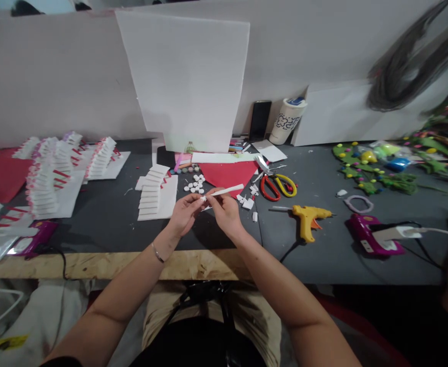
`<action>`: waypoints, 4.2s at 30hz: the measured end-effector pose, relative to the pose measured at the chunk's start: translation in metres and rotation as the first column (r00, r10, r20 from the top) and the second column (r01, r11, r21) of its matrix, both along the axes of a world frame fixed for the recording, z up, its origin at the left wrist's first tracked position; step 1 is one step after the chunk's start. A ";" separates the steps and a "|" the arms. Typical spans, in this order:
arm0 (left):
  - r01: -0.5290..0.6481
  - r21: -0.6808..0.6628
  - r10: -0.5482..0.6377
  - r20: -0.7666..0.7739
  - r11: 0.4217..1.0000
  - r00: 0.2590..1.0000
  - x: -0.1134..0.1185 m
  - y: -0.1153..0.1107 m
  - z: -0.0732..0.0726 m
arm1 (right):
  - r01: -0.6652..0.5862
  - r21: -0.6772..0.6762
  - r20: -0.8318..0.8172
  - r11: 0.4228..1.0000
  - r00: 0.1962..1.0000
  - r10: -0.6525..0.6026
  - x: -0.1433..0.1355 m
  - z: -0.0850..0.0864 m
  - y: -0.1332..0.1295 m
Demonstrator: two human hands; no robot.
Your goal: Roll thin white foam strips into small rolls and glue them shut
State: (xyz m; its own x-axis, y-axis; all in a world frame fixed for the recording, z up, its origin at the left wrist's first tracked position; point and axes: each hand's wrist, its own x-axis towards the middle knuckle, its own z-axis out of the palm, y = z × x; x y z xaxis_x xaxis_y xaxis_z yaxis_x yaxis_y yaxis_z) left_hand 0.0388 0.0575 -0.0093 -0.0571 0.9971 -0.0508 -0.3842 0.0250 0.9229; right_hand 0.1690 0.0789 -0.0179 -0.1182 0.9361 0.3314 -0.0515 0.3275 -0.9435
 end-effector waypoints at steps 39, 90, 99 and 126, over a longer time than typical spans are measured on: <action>0.118 -0.007 -0.117 0.069 0.993 0.991 -0.009 0.004 -0.001 | -0.212 -0.198 -0.263 0.957 0.952 0.157 0.001 0.001 0.007; -0.022 0.059 0.028 -0.089 0.998 0.996 -0.006 0.004 -0.006 | -0.173 -0.267 -0.177 0.948 0.976 0.128 -0.001 0.002 0.004; -0.011 0.113 0.037 -0.228 0.994 0.973 -0.007 0.001 -0.001 | -0.189 -0.250 -0.255 0.950 0.959 0.123 0.000 0.004 0.006; -0.102 0.318 0.233 -0.405 0.943 0.884 -0.005 0.001 -0.011 | -0.004 -0.148 -0.124 0.989 0.992 -0.014 -0.003 0.000 0.005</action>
State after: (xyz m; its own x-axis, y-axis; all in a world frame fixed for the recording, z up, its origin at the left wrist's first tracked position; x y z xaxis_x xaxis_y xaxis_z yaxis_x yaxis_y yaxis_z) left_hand 0.0342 0.0583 -0.0206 -0.1757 0.9387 0.2965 0.0786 -0.2869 0.9547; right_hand 0.1663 0.0843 -0.0179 -0.0801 0.9763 0.2009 -0.1701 0.1853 -0.9679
